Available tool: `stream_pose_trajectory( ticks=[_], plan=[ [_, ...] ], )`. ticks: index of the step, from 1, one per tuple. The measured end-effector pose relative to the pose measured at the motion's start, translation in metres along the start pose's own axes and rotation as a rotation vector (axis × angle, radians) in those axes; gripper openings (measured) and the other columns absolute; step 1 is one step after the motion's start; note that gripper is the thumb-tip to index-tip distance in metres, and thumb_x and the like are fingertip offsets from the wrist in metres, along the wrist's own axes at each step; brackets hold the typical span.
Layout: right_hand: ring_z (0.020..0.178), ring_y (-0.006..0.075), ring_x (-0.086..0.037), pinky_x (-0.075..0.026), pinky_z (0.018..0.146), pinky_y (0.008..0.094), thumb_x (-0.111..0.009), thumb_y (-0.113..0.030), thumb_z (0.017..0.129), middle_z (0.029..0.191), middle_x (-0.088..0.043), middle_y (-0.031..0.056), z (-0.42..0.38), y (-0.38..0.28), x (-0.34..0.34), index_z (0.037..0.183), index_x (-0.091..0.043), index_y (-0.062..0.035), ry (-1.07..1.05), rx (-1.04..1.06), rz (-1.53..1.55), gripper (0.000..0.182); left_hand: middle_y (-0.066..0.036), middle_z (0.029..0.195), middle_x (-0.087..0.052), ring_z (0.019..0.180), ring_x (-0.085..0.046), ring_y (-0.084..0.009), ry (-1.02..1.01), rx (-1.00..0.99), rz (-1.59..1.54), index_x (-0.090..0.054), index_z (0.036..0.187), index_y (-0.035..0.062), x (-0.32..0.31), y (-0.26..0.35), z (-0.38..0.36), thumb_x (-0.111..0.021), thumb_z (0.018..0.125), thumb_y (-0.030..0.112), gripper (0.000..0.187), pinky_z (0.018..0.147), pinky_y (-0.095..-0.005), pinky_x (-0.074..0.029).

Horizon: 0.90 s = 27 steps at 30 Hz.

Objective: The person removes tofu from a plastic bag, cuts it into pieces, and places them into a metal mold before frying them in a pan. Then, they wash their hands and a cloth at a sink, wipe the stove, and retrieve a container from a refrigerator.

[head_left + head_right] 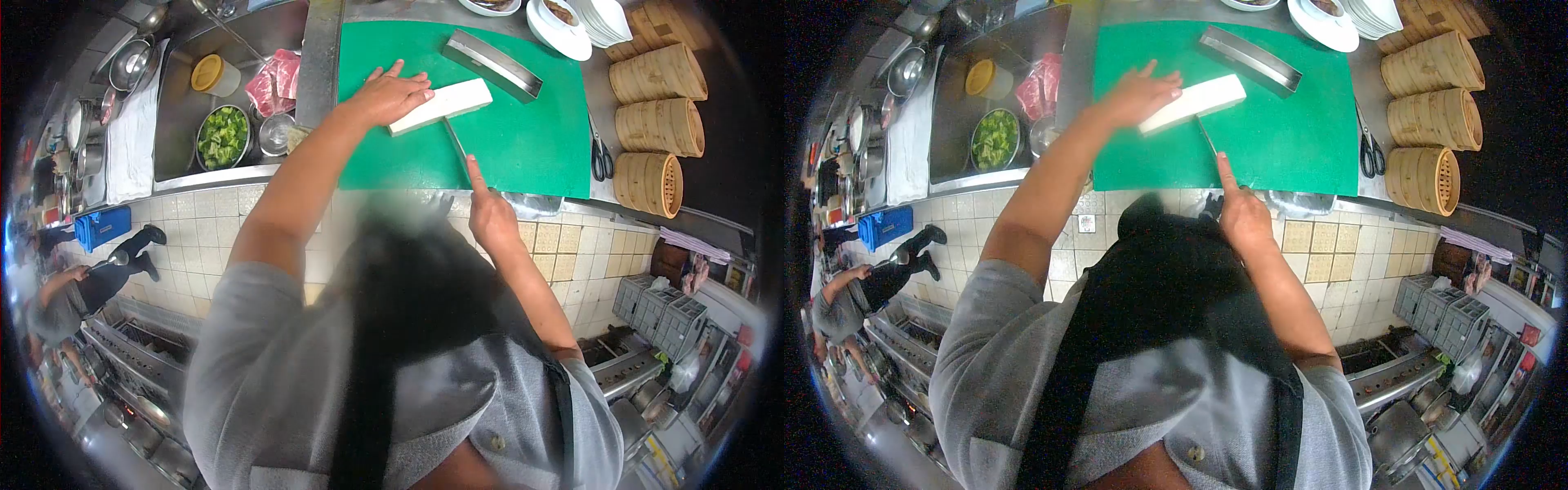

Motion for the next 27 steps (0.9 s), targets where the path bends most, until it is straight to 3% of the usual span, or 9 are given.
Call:
stream_pose_trajectory(
  ticks=[6,8,12,14,18,20,27],
  plan=[
    [0.090,0.0479,-0.062,-0.048,0.084,0.0515,-0.047,-0.005,0.093,0.102,-0.063,0.0317,0.004,0.009,0.002,0.153,-0.021,-0.0227,-0.032,-0.003,0.182,0.068,0.001,0.154,-0.034,0.146,-0.015,-0.0375,-0.023,0.047,-0.003,-0.051,0.140,0.0183,-0.001,0.005,0.003,-0.026,0.098,0.062,0.066,0.117,-0.0568,-0.010],
    [0.095,0.0468,-0.061,-0.049,0.086,0.0512,-0.049,-0.007,0.093,0.110,-0.063,0.0284,0.006,0.021,-0.001,0.153,-0.022,-0.0249,0.109,0.144,0.282,0.068,0.001,0.155,-0.034,0.147,-0.014,-0.0372,-0.030,0.034,-0.006,-0.050,0.140,0.0182,0.005,0.011,0.004,-0.026,0.098,0.061,0.065,0.117,-0.0569,-0.010],
    [0.096,0.0460,-0.061,-0.048,0.086,0.0516,-0.049,-0.008,0.094,0.110,-0.062,0.0288,0.001,0.012,0.010,0.153,-0.022,-0.0244,0.199,0.214,0.176,0.067,0.001,0.154,-0.035,0.147,-0.013,-0.0371,-0.064,0.033,0.042,-0.050,0.140,0.0189,0.013,0.011,0.005,-0.026,0.098,0.061,0.064,0.117,-0.0571,-0.010],
    [0.092,0.0451,-0.062,-0.047,0.083,0.0524,-0.049,-0.007,0.094,0.103,-0.063,0.0296,-0.007,-0.004,0.028,0.153,-0.022,-0.0241,0.018,-0.016,0.145,0.067,0.002,0.153,-0.036,0.147,-0.014,-0.0362,0.089,-0.012,-0.037,-0.051,0.140,0.0202,0.016,0.008,0.000,-0.028,0.099,0.058,0.061,0.117,-0.0565,-0.011],
    [0.082,0.0451,-0.062,-0.048,0.078,0.0529,-0.049,-0.006,0.093,0.090,-0.063,0.0296,-0.025,-0.022,0.038,0.153,-0.023,-0.0234,0.100,-0.001,0.064,0.068,0.003,0.152,-0.038,0.147,-0.015,-0.0351,0.214,-0.114,-0.045,-0.051,0.139,0.0211,0.035,0.008,-0.016,-0.031,0.099,0.056,0.057,0.117,-0.0557,-0.011],
    [0.076,0.0448,-0.062,-0.048,0.072,0.0529,-0.049,-0.003,0.091,0.083,-0.062,0.0293,-0.032,-0.031,0.036,0.153,-0.022,-0.0222,0.207,0.117,0.054,0.071,0.004,0.152,-0.038,0.147,-0.016,-0.0344,0.257,-0.133,-0.071,-0.051,0.139,0.0210,0.042,0.006,-0.028,-0.032,0.100,0.054,0.055,0.117,-0.0550,-0.012],
    [0.072,0.0429,-0.063,-0.049,0.069,0.0521,-0.052,0.000,0.086,0.080,-0.062,0.0264,-0.032,-0.043,0.014,0.154,-0.020,-0.0199,0.104,0.067,0.035,0.077,0.004,0.151,-0.039,0.147,-0.016,-0.0349,0.232,-0.107,-0.131,-0.053,0.138,0.0208,0.031,-0.006,-0.045,-0.032,0.100,0.053,0.054,0.117,-0.0554,-0.012]
  ],
)
Point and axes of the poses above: each hand's wrist, its own z-axis towards the middle knuckle, its own x-axis out of the back of the hand, y = z × x, the point moved 4 cm from there along z, towards the middle knuckle
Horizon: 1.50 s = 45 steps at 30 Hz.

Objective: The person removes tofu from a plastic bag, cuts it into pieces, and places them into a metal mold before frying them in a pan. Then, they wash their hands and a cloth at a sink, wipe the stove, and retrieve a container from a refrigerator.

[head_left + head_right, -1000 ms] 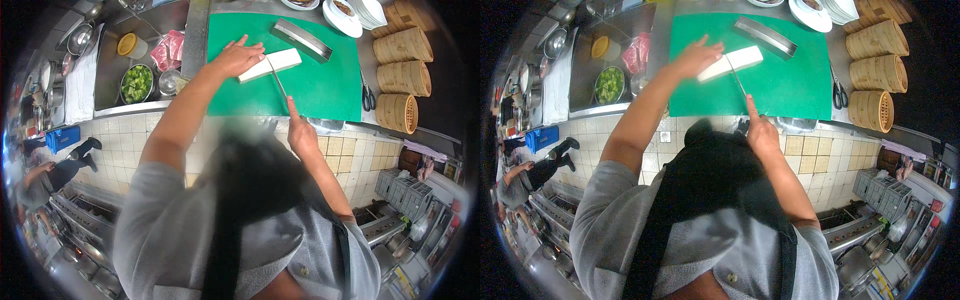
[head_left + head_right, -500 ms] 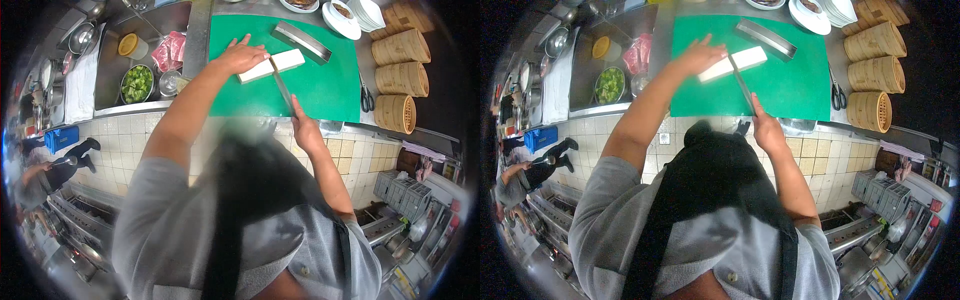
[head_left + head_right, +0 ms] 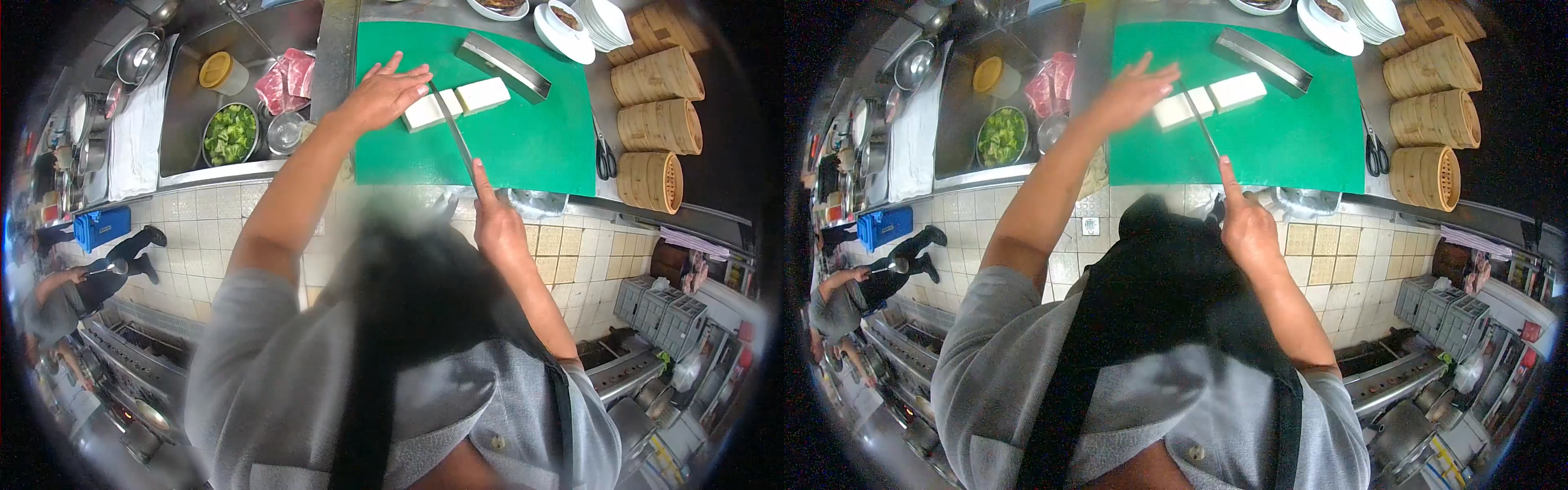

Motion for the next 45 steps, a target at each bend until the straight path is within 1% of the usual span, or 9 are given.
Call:
stream_pose_trajectory(
  ticks=[9,11,15,17,21,24,29,38,45],
  plan=[
    [0.075,0.0459,-0.061,-0.046,0.068,0.0529,-0.053,-0.004,0.091,0.083,-0.062,0.0297,-0.003,-0.007,-0.008,0.153,-0.022,-0.0194,0.007,-0.013,-0.011,0.071,0.004,0.151,-0.040,0.146,-0.016,-0.0354,-0.008,-0.026,0.014,-0.053,0.138,0.0209,-0.003,-0.006,-0.003,-0.035,0.100,0.050,0.051,0.117,-0.0562,-0.013],
    [0.073,0.0424,-0.063,-0.050,0.070,0.0511,-0.052,0.002,0.080,0.080,-0.063,0.0259,-0.002,-0.004,-0.013,0.154,-0.021,-0.0229,0.011,-0.018,-0.036,0.084,0.004,0.150,-0.041,0.146,-0.017,-0.0353,-0.012,-0.036,0.027,-0.053,0.138,0.0208,-0.007,-0.009,-0.003,-0.035,0.101,0.049,0.050,0.117,-0.0560,-0.013],
    [0.075,0.0425,-0.064,-0.051,0.072,0.0510,-0.051,0.002,0.080,0.081,-0.063,0.0263,0.001,0.001,-0.021,0.154,-0.020,-0.0244,0.002,-0.039,-0.046,0.084,0.005,0.151,-0.040,0.146,-0.017,-0.0351,-0.032,-0.019,0.043,-0.054,0.137,0.0210,-0.013,-0.012,-0.001,-0.034,0.100,0.051,0.051,0.117,-0.0559,-0.012],
    [0.076,0.0459,-0.062,-0.047,0.070,0.0532,-0.047,-0.005,0.092,0.083,-0.063,0.0302,0.004,0.003,-0.027,0.154,-0.018,-0.0207,-0.036,-0.046,-0.073,0.070,0.005,0.152,-0.039,0.147,-0.016,-0.0350,-0.100,0.040,0.055,-0.054,0.137,0.0210,-0.014,-0.013,-0.002,-0.031,0.099,0.054,0.055,0.117,-0.0560,-0.011],
    [0.078,0.0464,-0.062,-0.048,0.072,0.0535,-0.046,-0.005,0.092,0.085,-0.063,0.0306,0.014,0.008,-0.037,0.154,-0.016,-0.0233,-0.130,-0.086,-0.072,0.071,0.001,0.152,-0.038,0.145,-0.017,-0.0395,-0.201,0.093,0.154,-0.053,0.138,0.0176,-0.016,-0.008,0.000,-0.029,0.101,0.051,0.055,0.116,-0.0590,-0.014],
    [0.084,0.0471,-0.063,-0.049,0.076,0.0526,-0.047,-0.005,0.093,0.093,-0.065,0.0312,0.020,0.013,-0.038,0.154,-0.018,-0.0250,-0.178,-0.138,0.016,0.070,0.001,0.153,-0.037,0.146,-0.015,-0.0397,-0.244,0.103,0.164,-0.052,0.138,0.0176,-0.018,-0.009,0.006,-0.029,0.100,0.053,0.057,0.116,-0.0600,-0.013],
    [0.094,0.0488,-0.061,-0.049,0.081,0.0509,-0.050,-0.005,0.093,0.105,-0.063,0.0314,0.019,0.028,-0.036,0.152,-0.023,-0.0264,0.020,0.083,0.330,0.069,0.004,0.154,-0.035,0.146,-0.015,-0.0369,-0.280,0.094,0.218,-0.048,0.142,0.0214,-0.026,-0.011,0.012,-0.032,0.098,0.056,0.058,0.117,-0.0593,-0.010],
    [0.073,0.0443,-0.063,-0.047,0.070,0.0526,-0.051,-0.005,0.091,0.079,-0.063,0.0277,-0.007,-0.024,0.006,0.153,-0.020,-0.0227,-0.011,-0.064,0.036,0.072,0.005,0.152,-0.038,0.147,-0.015,-0.0355,-0.018,-0.074,0.109,-0.049,0.141,0.0216,0.016,0.002,-0.007,-0.041,0.100,0.044,0.048,0.117,-0.0581,-0.011],
    [0.077,0.0432,-0.063,-0.048,0.071,0.0514,-0.051,-0.005,0.091,0.082,-0.064,0.0282,-0.008,-0.027,-0.013,0.154,-0.018,-0.0224,-0.071,-0.088,0.046,0.073,0.005,0.152,-0.039,0.147,-0.015,-0.0350,-0.034,-0.063,0.124,-0.051,0.140,0.0215,0.007,-0.012,-0.020,-0.041,0.100,0.045,0.047,0.117,-0.0575,-0.012]
  ],
)
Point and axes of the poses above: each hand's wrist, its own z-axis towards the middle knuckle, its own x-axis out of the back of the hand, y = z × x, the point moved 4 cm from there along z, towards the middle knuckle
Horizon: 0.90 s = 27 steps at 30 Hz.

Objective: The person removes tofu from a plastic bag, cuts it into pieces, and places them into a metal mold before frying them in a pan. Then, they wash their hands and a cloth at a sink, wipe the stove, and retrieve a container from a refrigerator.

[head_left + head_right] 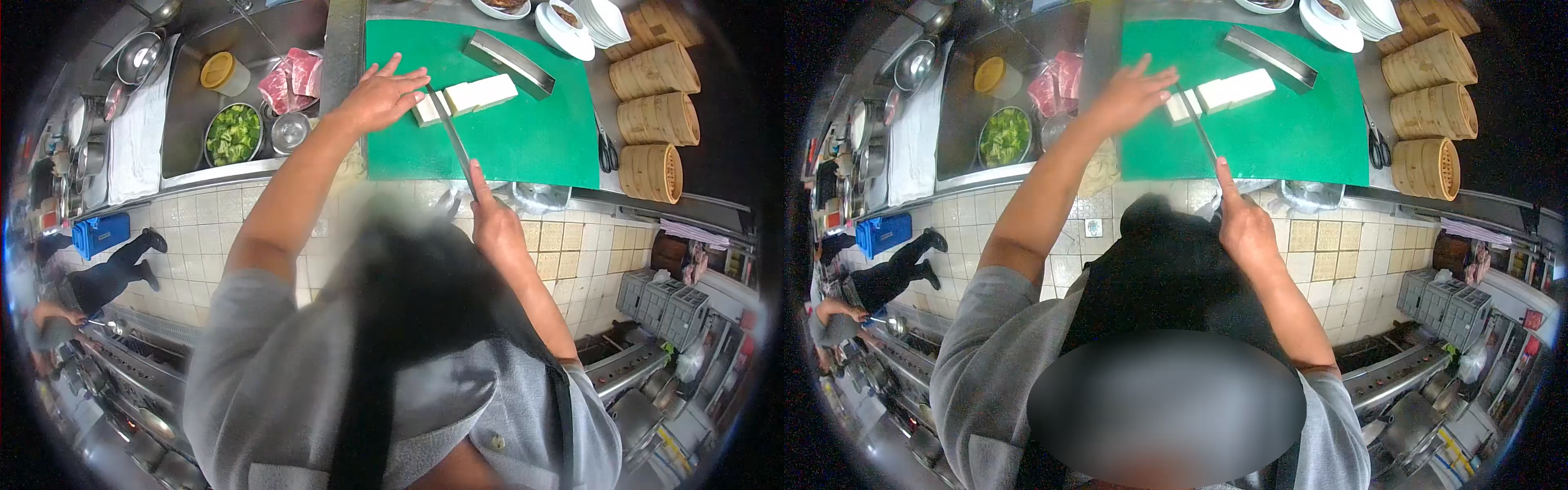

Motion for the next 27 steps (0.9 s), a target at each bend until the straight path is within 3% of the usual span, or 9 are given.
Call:
stream_pose_trajectory(
  ticks=[3,9,12,15,20,27],
  plan=[
    [0.074,0.0464,-0.062,-0.046,0.067,0.0540,-0.052,-0.006,0.092,0.079,-0.063,0.0282,0.000,0.003,-0.007,0.154,-0.018,-0.0215,0.034,0.045,0.016,0.072,0.005,0.152,-0.039,0.147,-0.015,-0.0347,-0.017,0.011,-0.009,-0.051,0.139,0.0216,-0.005,-0.002,-0.003,-0.041,0.100,0.046,0.047,0.117,-0.0575,-0.012],
    [0.078,0.0415,-0.065,-0.051,0.072,0.0499,-0.051,-0.005,0.088,0.083,-0.064,0.0260,0.010,0.010,-0.030,0.155,-0.013,-0.0260,-0.036,-0.042,-0.080,0.079,0.004,0.151,-0.041,0.146,-0.017,-0.0350,-0.033,0.045,-0.033,-0.053,0.137,0.0211,-0.019,-0.006,-0.002,-0.040,0.100,0.049,0.049,0.116,-0.0583,-0.012],
    [0.073,0.0451,-0.063,-0.048,0.069,0.0533,-0.051,-0.005,0.091,0.079,-0.064,0.0291,0.020,0.015,-0.042,0.155,-0.010,-0.0246,-0.070,-0.025,-0.109,0.078,0.004,0.150,-0.042,0.146,-0.017,-0.0355,-0.088,0.140,-0.002,-0.055,0.136,0.0201,-0.025,-0.005,-0.004,-0.039,0.099,0.052,0.051,0.116,-0.0592,-0.012],
    [0.082,0.0467,-0.063,-0.049,0.075,0.0523,-0.050,-0.006,0.092,0.087,-0.063,0.0333,0.022,0.016,-0.039,0.154,-0.010,-0.0272,-0.135,-0.075,-0.043,0.076,0.003,0.150,-0.042,0.146,-0.018,-0.0359,-0.097,0.160,0.052,-0.055,0.136,0.0191,-0.026,-0.001,-0.005,-0.040,0.098,0.053,0.053,0.116,-0.0599,-0.012],
    [0.099,0.0487,-0.060,-0.047,0.086,0.0504,-0.051,-0.005,0.093,0.106,-0.062,0.0336,0.020,0.027,-0.032,0.153,-0.017,-0.0306,-0.042,0.061,0.253,0.074,0.003,0.150,-0.041,0.146,-0.018,-0.0362,-0.088,0.138,0.027,-0.054,0.137,0.0191,-0.032,-0.005,-0.001,-0.044,0.096,0.051,0.053,0.115,-0.0608,-0.013],
    [0.093,0.0489,-0.061,-0.047,0.080,0.0508,-0.053,-0.005,0.092,0.098,-0.063,0.0318,-0.002,0.007,0.021,0.151,-0.027,-0.0283,-0.013,-0.042,0.125,0.069,0.003,0.151,-0.040,0.146,-0.018,-0.0360,0.020,0.048,-0.014,-0.052,0.138,0.0200,-0.001,0.020,0.009,-0.045,0.097,0.048,0.051,0.116,-0.0598,-0.013]
  ],
)
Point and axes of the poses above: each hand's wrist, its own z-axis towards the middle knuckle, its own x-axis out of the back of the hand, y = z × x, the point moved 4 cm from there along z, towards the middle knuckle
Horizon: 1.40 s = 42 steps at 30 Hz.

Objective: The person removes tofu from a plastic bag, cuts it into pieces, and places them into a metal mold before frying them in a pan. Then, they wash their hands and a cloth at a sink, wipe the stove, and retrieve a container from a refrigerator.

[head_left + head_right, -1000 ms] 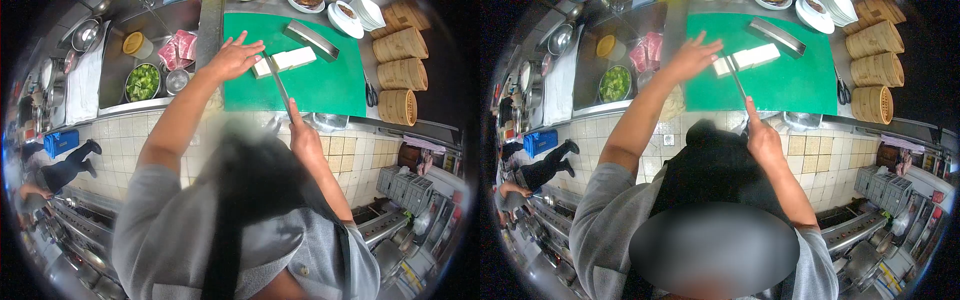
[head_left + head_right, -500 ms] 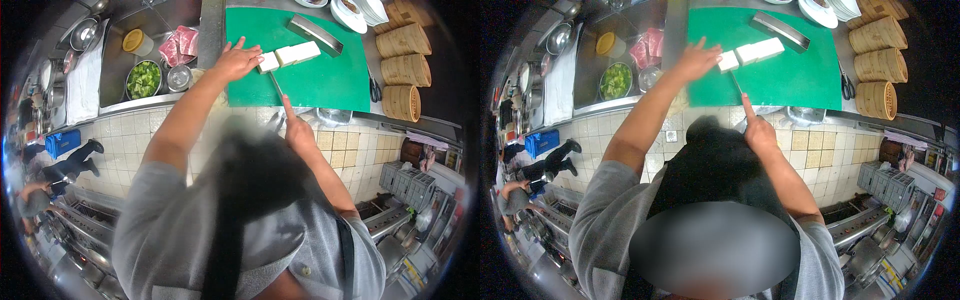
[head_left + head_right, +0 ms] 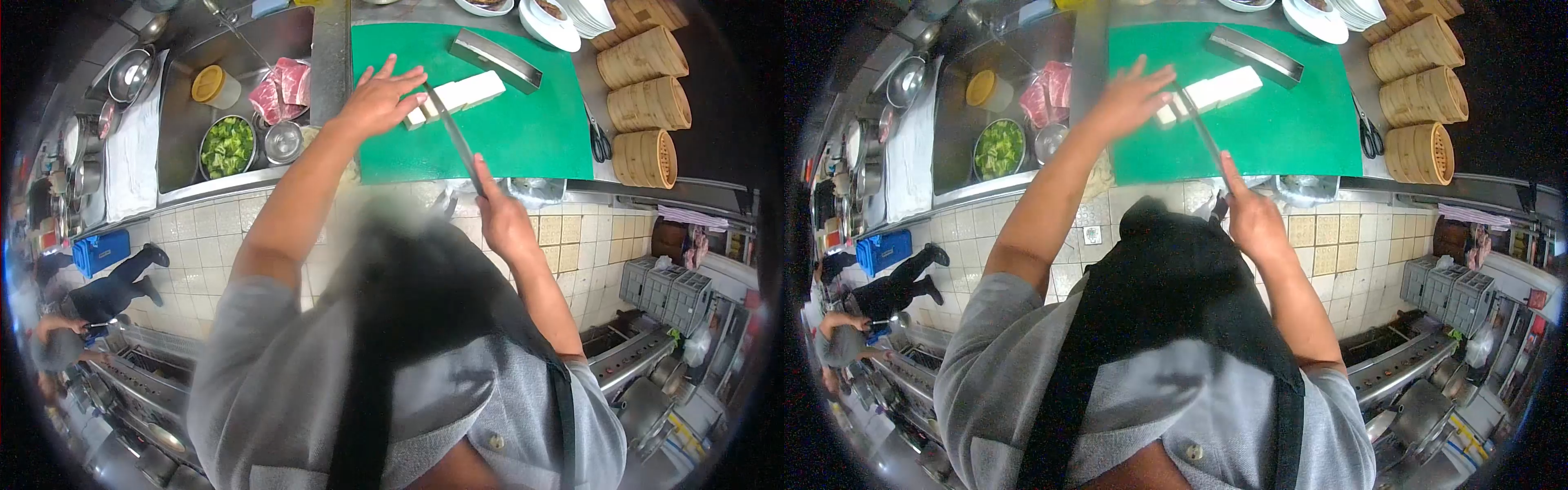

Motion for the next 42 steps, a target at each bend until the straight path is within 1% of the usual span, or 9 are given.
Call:
stream_pose_trajectory(
  ticks=[3,16,18,21,25,34,37,39,42],
  plan=[
    [0.085,0.0472,-0.062,-0.047,0.072,0.0516,-0.053,-0.006,0.092,0.090,-0.063,0.0305,0.003,0.008,0.016,0.150,-0.029,-0.0270,0.131,0.054,-0.079,0.067,0.004,0.151,-0.039,0.146,-0.018,-0.0359,0.059,-0.038,0.001,-0.051,0.139,0.0210,0.003,0.011,0.019,-0.044,0.098,0.047,0.049,0.116,-0.0595,-0.013],
    [0.078,0.0468,-0.062,-0.046,0.071,0.0533,-0.052,-0.009,0.093,0.080,-0.063,0.0300,0.018,0.034,0.012,0.152,-0.025,-0.0282,0.092,0.052,-0.160,0.067,0.005,0.152,-0.038,0.146,-0.018,-0.0346,-0.031,-0.003,0.049,-0.051,0.139,0.0222,-0.021,0.006,0.034,-0.040,0.099,0.044,0.046,0.116,-0.0587,-0.015],
    [0.074,0.0426,-0.064,-0.049,0.069,0.0525,-0.052,-0.008,0.091,0.077,-0.065,0.0264,0.018,0.034,0.012,0.153,-0.022,-0.0273,0.099,0.080,-0.218,0.071,0.006,0.152,-0.038,0.146,-0.018,-0.0344,-0.036,0.003,0.044,-0.051,0.139,0.0225,-0.021,0.006,0.035,-0.040,0.099,0.043,0.046,0.116,-0.0585,-0.015],
    [0.073,0.0426,-0.064,-0.049,0.069,0.0525,-0.052,-0.008,0.091,0.077,-0.064,0.0271,0.020,0.038,0.013,0.153,-0.022,-0.0280,0.091,0.089,-0.207,0.072,0.006,0.151,-0.039,0.146,-0.018,-0.0342,-0.033,-0.006,0.055,-0.052,0.138,0.0227,-0.024,0.004,0.037,-0.040,0.100,0.042,0.045,0.116,-0.0580,-0.015],
    [0.074,0.0454,-0.062,-0.046,0.068,0.0533,-0.051,-0.009,0.093,0.079,-0.063,0.0284,0.021,0.039,0.012,0.152,-0.023,-0.0277,0.042,0.036,-0.196,0.068,0.006,0.150,-0.041,0.146,-0.019,-0.0347,-0.035,-0.015,0.038,-0.055,0.136,0.0222,-0.028,-0.002,0.037,-0.041,0.099,0.044,0.045,0.116,-0.0589,-0.014],
    [0.073,0.0414,-0.064,-0.049,0.070,0.0515,-0.050,-0.008,0.093,0.078,-0.065,0.0259,0.043,0.061,-0.016,0.153,-0.015,-0.0317,-0.030,0.016,-0.284,0.074,0.002,0.148,-0.044,0.145,-0.021,-0.0378,-0.120,0.105,0.118,-0.056,0.135,0.0225,-0.042,0.008,0.037,-0.042,0.096,0.054,0.052,0.114,-0.0629,-0.013],
    [0.085,0.0435,-0.064,-0.049,0.078,0.0508,-0.051,-0.007,0.093,0.089,-0.065,0.0292,0.043,0.062,-0.012,0.153,-0.016,-0.0311,-0.117,-0.054,-0.199,0.074,0.002,0.149,-0.044,0.145,-0.020,-0.0374,-0.132,0.140,0.137,-0.055,0.136,0.0222,-0.045,0.009,0.039,-0.043,0.095,0.056,0.054,0.114,-0.0628,-0.013],
    [0.100,0.0460,-0.061,-0.047,0.087,0.0504,-0.054,-0.007,0.092,0.103,-0.063,0.0331,0.043,0.065,-0.010,0.153,-0.017,-0.0308,-0.108,0.046,0.133,0.075,0.002,0.149,-0.043,0.145,-0.020,-0.0368,-0.122,0.139,0.140,-0.055,0.136,0.0220,-0.045,0.009,0.040,-0.043,0.095,0.057,0.056,0.115,-0.0621,-0.013],
    [0.109,0.0480,-0.056,-0.045,0.092,0.0502,-0.056,-0.007,0.092,0.112,-0.059,0.0350,0.043,0.065,-0.004,0.153,-0.018,-0.0308,-0.134,-0.005,0.115,0.075,0.001,0.149,-0.043,0.146,-0.019,-0.0364,-0.138,0.130,0.086,-0.054,0.137,0.0213,-0.045,0.006,0.038,-0.046,0.094,0.055,0.055,0.115,-0.0608,-0.013]
  ],
)
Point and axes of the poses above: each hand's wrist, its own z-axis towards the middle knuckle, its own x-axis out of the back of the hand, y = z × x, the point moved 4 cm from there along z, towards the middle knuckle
